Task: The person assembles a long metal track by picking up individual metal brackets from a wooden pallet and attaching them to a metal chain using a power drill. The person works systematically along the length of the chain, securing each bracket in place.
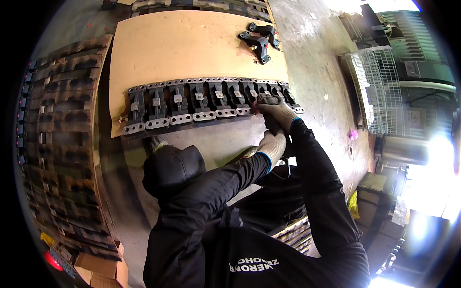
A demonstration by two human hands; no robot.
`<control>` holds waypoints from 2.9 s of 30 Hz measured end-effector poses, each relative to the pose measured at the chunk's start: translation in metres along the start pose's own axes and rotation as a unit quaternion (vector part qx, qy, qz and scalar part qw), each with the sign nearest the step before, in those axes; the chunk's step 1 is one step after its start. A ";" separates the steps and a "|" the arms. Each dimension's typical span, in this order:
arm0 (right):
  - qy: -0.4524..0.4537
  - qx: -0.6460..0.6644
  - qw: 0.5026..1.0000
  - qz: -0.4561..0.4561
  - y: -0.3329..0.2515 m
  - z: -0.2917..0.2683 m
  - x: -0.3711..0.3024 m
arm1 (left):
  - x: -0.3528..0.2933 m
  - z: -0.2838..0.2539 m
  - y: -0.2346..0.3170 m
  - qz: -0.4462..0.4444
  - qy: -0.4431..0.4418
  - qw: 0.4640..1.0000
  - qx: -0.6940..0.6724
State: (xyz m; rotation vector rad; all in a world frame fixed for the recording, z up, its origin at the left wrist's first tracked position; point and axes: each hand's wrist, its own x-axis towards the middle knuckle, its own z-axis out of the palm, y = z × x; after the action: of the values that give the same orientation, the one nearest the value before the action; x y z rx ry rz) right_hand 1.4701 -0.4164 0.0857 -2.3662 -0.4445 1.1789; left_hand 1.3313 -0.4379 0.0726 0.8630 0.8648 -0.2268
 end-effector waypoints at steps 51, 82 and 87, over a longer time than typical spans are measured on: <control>-0.060 -0.018 0.998 -0.020 -0.046 0.063 -0.036 | -0.070 -0.047 0.002 -0.015 0.083 0.996 0.019; -0.060 -0.054 0.996 -0.029 -0.056 0.079 -0.033 | -0.050 -0.053 -0.012 -0.015 0.079 0.996 -0.025; -0.074 -0.062 0.995 -0.020 -0.066 0.080 -0.045 | -0.056 -0.055 -0.010 -0.016 0.075 0.997 -0.002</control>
State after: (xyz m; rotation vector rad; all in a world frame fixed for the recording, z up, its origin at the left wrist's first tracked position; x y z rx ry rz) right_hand 1.3737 -0.3620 0.1086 -2.3705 -0.6284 1.3495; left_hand 1.2586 -0.4121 0.0897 0.8699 1.0202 -0.1901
